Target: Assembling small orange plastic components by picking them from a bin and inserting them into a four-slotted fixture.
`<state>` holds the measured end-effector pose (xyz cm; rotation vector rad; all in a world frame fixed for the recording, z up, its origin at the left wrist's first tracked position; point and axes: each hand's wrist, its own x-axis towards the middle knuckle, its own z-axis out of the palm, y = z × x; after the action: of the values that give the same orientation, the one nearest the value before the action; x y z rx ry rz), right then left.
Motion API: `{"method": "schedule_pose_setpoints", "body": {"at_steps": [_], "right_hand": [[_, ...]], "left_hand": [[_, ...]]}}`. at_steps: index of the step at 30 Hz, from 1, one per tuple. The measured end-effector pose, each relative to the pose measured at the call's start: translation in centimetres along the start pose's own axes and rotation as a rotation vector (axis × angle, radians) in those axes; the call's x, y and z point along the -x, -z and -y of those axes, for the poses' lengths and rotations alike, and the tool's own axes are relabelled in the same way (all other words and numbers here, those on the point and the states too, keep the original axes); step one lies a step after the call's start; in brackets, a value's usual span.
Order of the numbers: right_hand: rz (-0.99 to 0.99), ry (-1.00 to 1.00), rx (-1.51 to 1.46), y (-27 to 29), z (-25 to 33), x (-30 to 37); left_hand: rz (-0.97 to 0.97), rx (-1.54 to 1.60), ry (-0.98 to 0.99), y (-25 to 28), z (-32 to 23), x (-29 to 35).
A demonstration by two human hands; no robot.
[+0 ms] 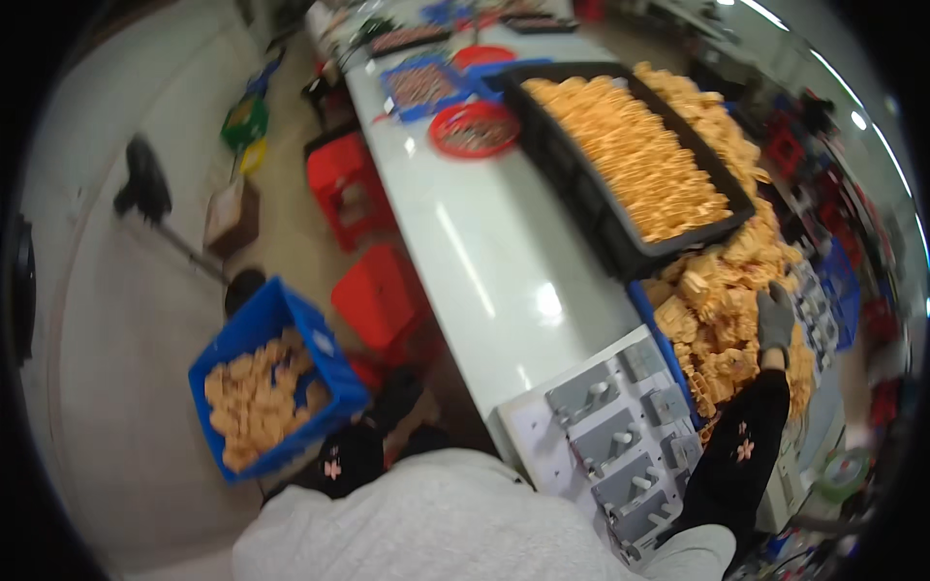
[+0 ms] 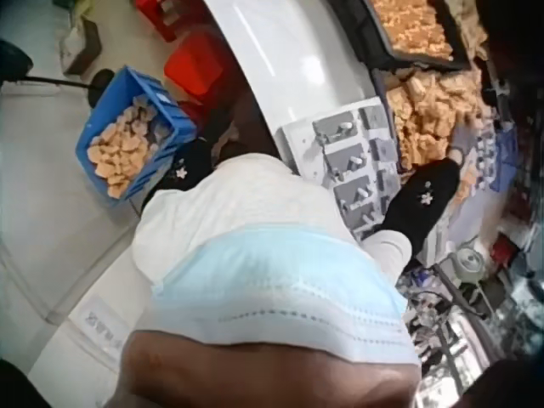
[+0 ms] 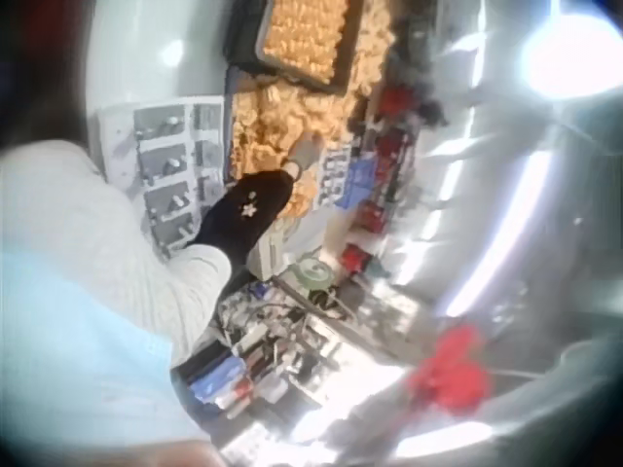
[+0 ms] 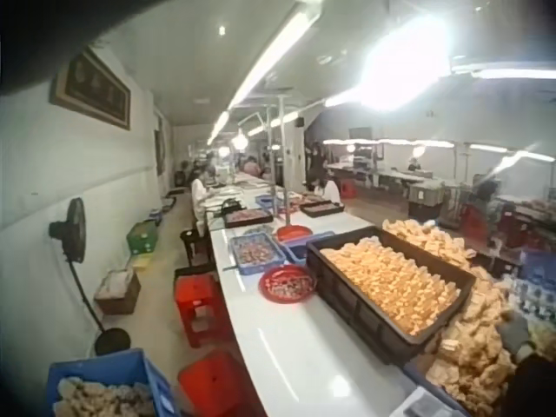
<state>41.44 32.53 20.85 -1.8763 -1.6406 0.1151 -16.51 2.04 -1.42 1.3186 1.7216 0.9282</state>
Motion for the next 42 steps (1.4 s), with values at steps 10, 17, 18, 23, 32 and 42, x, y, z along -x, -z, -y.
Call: {"method": "schedule_pose_setpoints", "body": {"at_steps": [10, 17, 18, 23, 32, 42], "right_hand": [[0.349, -0.148, -0.017, -1.8, 6.7, 13.1], [0.367, -0.117, -0.268, -4.8, 11.1, 13.0], [0.347, -0.090, -0.264, -5.7, 11.9, 13.3], [0.227, 0.013, -0.073, -6.2, 15.3, 17.1], [0.122, 0.132, 0.060, -4.6, 15.2, 22.8], [-0.139, 0.046, -0.065, 2.7, 6.3, 38.8]], "left_hand": [[-0.475, 0.066, 0.159, 6.3, 4.1, 8.5], [-0.852, -0.150, 0.200, 17.7, 12.9, 11.3], [-0.887, -0.185, 0.256, 19.6, 15.2, 11.6], [-1.103, -0.785, 0.405, 30.0, 29.1, 16.6], [-0.873, -1.057, 0.972, 44.2, 34.2, 23.6], [-0.390, -0.989, 1.229, 45.0, 36.1, 21.5]]}}
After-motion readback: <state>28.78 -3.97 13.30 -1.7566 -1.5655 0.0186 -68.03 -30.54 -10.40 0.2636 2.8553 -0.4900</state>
